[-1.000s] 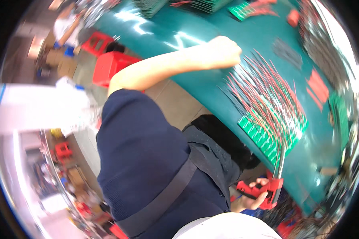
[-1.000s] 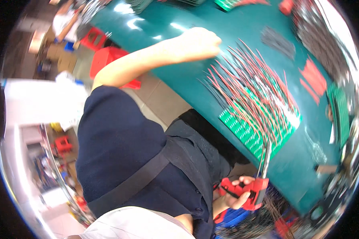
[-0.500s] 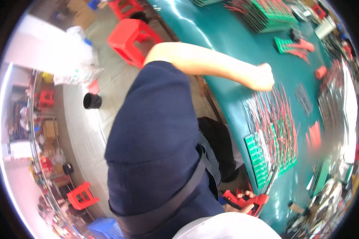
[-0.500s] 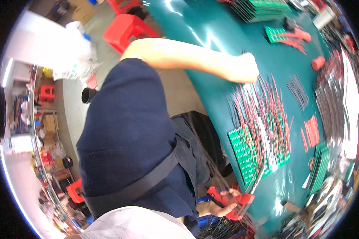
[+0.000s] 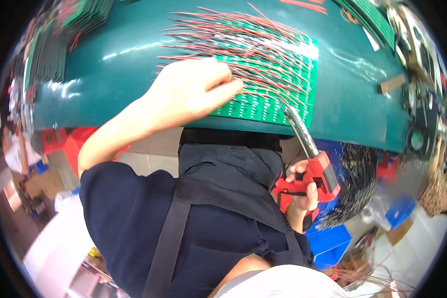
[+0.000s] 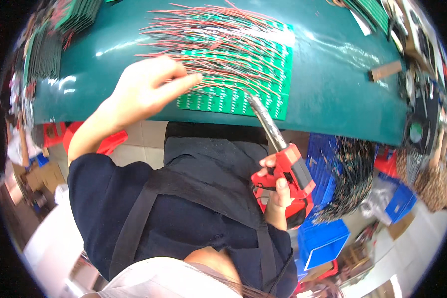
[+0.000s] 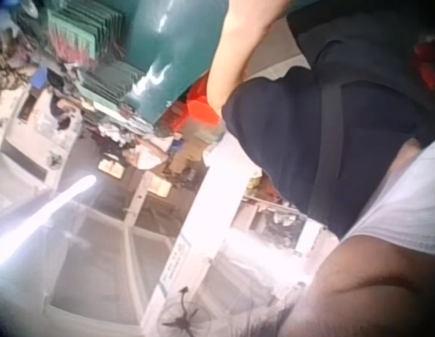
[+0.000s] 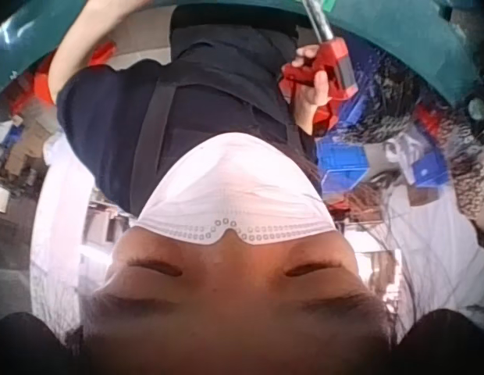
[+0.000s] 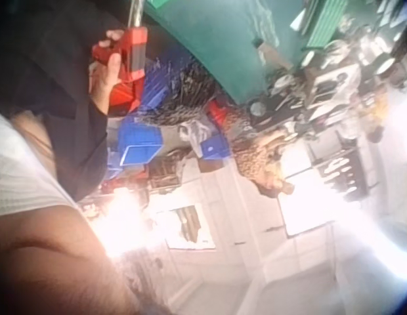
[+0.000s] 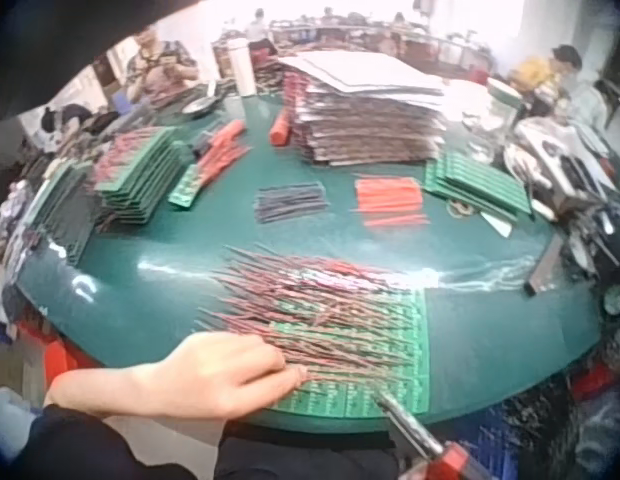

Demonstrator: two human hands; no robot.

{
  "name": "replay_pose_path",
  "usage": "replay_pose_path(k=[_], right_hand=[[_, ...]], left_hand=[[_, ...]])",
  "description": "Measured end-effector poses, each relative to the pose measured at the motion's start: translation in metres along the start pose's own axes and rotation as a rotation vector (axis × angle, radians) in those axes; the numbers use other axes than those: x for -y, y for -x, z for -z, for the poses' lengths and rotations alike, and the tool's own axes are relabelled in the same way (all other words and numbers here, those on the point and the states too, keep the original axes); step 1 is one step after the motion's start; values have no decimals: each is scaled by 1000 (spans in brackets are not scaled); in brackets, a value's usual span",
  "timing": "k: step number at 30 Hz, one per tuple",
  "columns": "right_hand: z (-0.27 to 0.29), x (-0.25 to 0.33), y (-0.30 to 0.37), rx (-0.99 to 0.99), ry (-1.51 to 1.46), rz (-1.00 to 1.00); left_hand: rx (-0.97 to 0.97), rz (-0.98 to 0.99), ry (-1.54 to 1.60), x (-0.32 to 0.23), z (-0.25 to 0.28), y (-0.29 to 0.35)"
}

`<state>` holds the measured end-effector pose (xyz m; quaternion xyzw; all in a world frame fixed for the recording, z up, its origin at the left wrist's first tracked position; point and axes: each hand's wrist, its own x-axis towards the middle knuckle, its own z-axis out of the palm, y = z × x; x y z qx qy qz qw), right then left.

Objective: Soldering wires onto a series of small green circuit boards at a factory workbench.

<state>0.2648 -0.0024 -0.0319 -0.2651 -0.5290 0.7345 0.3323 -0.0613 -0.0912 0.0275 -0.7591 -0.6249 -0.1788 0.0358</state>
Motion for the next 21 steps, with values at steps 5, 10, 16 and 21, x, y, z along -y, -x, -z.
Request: replay_pose_path(k=[5, 10, 16, 21], right_hand=[[2, 7, 8, -57, -24, -158], [3, 11, 22, -114, -8, -285], [3, 1, 26, -99, -59, -305], [1, -1, 28, -135, -52, -359]], left_hand=[[87, -130, 137, -17, -32, -6], [67, -166, 155, -16, -53, -16], [80, -180, 147, -13, -62, -17], [56, -165, 158, -11, -63, -18]])
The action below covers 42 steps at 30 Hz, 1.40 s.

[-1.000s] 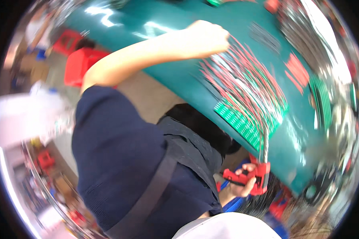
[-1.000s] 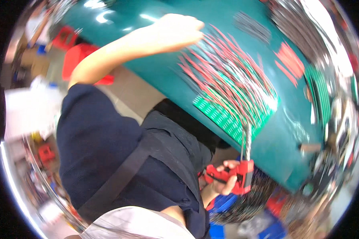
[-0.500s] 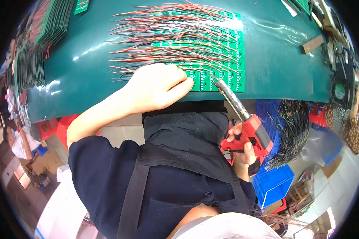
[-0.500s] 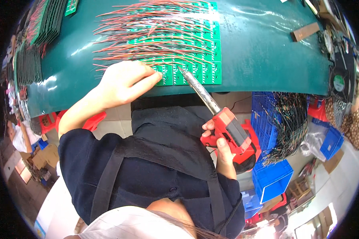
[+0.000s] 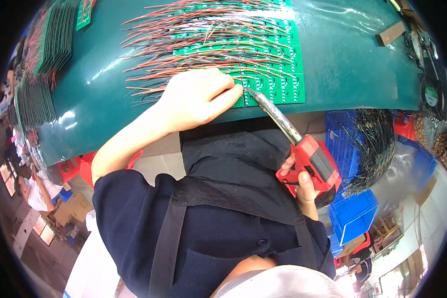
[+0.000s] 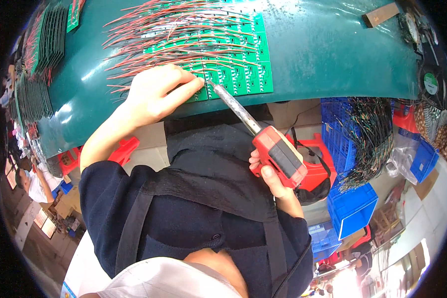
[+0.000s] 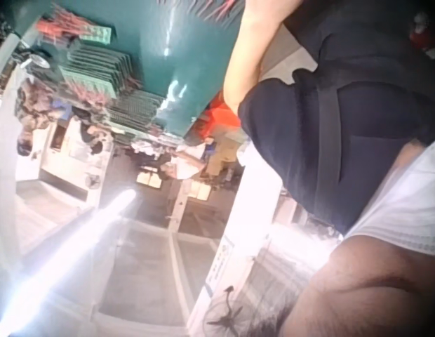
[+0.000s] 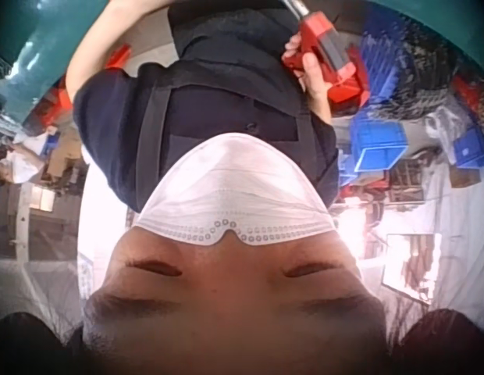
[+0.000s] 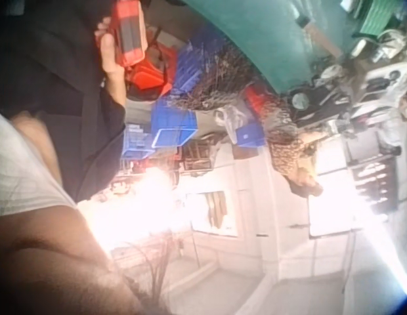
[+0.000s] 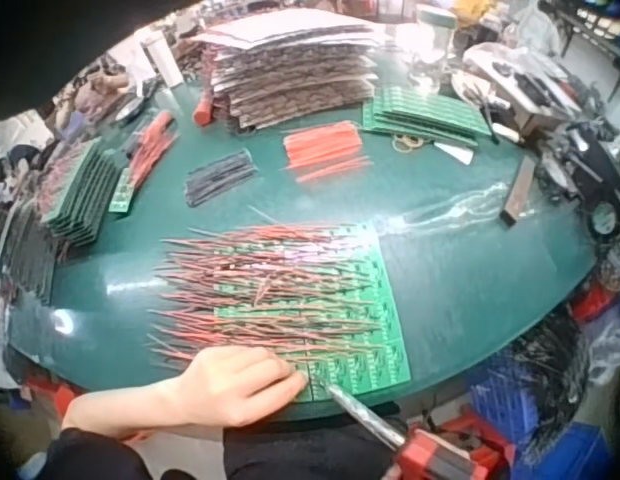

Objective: Soldering wires onto a series of small green circuit boards at a factory workbench.

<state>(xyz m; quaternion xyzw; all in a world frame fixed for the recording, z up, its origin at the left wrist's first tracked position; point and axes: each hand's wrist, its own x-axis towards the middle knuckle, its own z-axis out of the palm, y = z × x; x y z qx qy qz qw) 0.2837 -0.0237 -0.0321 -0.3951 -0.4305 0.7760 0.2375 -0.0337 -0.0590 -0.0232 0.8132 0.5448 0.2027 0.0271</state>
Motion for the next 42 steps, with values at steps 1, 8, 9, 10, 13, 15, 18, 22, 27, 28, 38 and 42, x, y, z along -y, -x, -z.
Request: replay_pose_path(k=[1, 8, 9, 10, 13, 15, 18, 22, 27, 28, 38, 42], right_hand=[[0, 0, -1, 0, -3, -3], [-1, 10, -2, 16, 39, -44], [-1, 11, -4, 33, 52, -31], [-3, 11, -5, 31, 51, -31], [-6, 14, -10, 22, 15, 65], [-9, 15, -9, -14, 47, 107], [-9, 15, -9, -46, 83, 149], [-8, 14, -10, -32, 80, 163], [-5, 11, -4, -66, 85, 161], [-3, 9, -2, -77, 89, 141], [4, 5, 3, -53, -47, 1], [4, 8, 3, -47, -18, -5]], left_hand=[[0, -5, 3, 0, 0, -1], [-22, -49, -12, 2, -1, -3], [-19, -49, -12, 2, -2, -2], [-30, -59, -14, 3, -3, -2], [-42, -70, -16, 4, -4, -3], [-42, -71, -17, 4, -3, -3], [-34, -65, -24, 2, -2, -3], [-62, -63, -20, 3, -6, -5], [-159, -64, 18, 1, -9, -11], [-149, -65, 16, 1, -9, -13], [-103, -49, -6, 0, -13, -20], [-88, -50, -15, 0, -13, -22]])
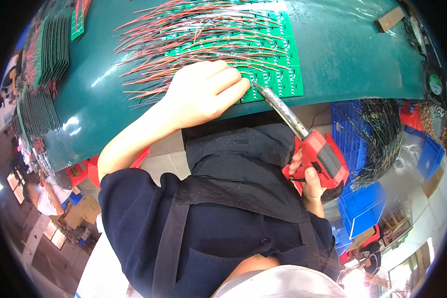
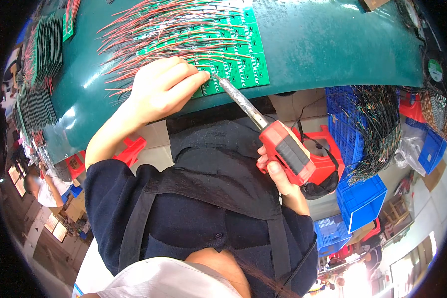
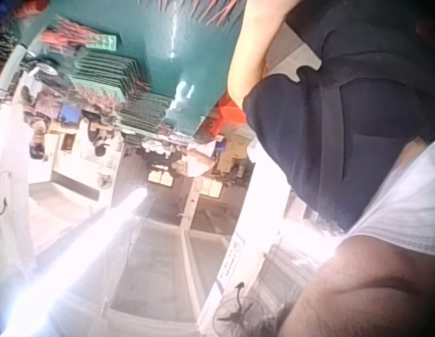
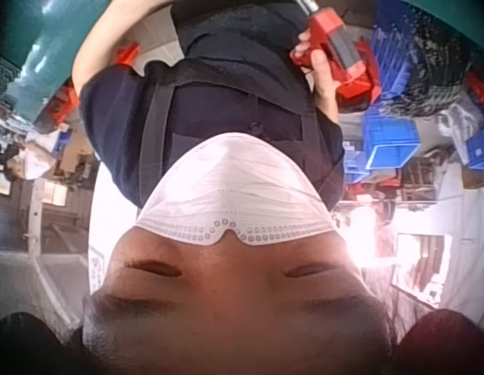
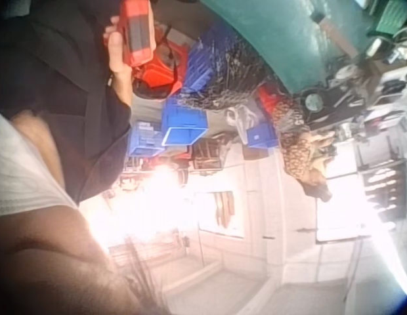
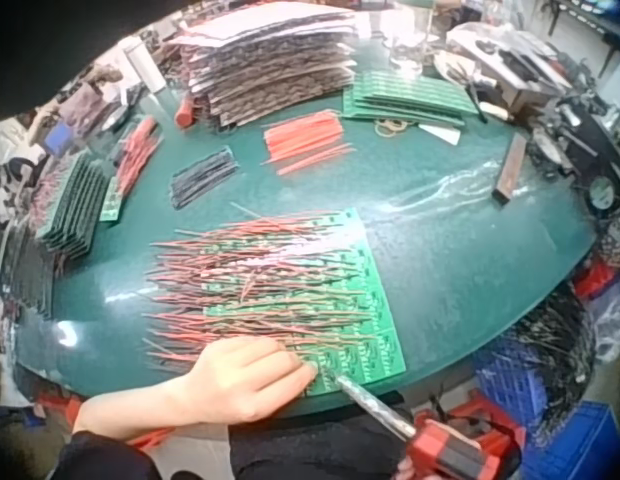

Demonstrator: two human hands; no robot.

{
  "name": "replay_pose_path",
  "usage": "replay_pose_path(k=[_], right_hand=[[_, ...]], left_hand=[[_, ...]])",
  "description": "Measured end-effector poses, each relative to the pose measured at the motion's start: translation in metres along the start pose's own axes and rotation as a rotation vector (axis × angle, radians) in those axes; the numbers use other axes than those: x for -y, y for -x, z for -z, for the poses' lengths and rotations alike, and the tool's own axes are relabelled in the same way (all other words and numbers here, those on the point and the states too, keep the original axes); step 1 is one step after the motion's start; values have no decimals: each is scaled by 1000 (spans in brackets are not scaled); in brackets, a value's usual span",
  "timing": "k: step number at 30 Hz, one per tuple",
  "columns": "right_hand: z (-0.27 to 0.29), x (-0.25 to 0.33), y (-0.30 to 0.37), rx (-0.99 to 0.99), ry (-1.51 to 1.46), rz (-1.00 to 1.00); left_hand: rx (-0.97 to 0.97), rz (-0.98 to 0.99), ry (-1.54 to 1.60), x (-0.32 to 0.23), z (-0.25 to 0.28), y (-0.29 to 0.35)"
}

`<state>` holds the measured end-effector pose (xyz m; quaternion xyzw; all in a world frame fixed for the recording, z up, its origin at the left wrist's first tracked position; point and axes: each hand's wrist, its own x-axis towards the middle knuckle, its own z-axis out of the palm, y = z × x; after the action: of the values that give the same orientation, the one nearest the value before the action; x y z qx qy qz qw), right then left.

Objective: Soldering wires onto a series of small green circuit boards at a factory workbench.

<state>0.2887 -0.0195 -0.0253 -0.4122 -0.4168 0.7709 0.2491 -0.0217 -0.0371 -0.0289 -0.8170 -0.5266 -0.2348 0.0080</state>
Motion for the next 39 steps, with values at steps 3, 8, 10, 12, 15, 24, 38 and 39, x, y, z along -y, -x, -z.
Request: replay_pose_path(k=[3, 8, 10, 12, 15, 24, 38, 39], right_hand=[[-2, 2, -2, -9, 37, 31], [-1, 0, -8, 22, 2, 150], [0, 0, -8, 20, -16, 150], [1, 3, -8, 51, 7, 141], [1, 4, -8, 52, 16, 149], [7, 2, 3, -27, -9, 26], [9, 2, 5, -56, 48, 12], [8, 3, 6, -65, 49, 12]], left_hand=[[9, 0, 3, 0, 1, -1], [18, 9, 11, 0, 1, 0], [28, 12, 9, -1, 2, 0], [36, 13, 8, -1, 3, -2], [22, 29, 15, -2, 2, -3], [33, 64, 84, -5, 0, -12], [41, 57, 87, -4, -6, -16], [42, 57, 86, -4, -6, -16]])
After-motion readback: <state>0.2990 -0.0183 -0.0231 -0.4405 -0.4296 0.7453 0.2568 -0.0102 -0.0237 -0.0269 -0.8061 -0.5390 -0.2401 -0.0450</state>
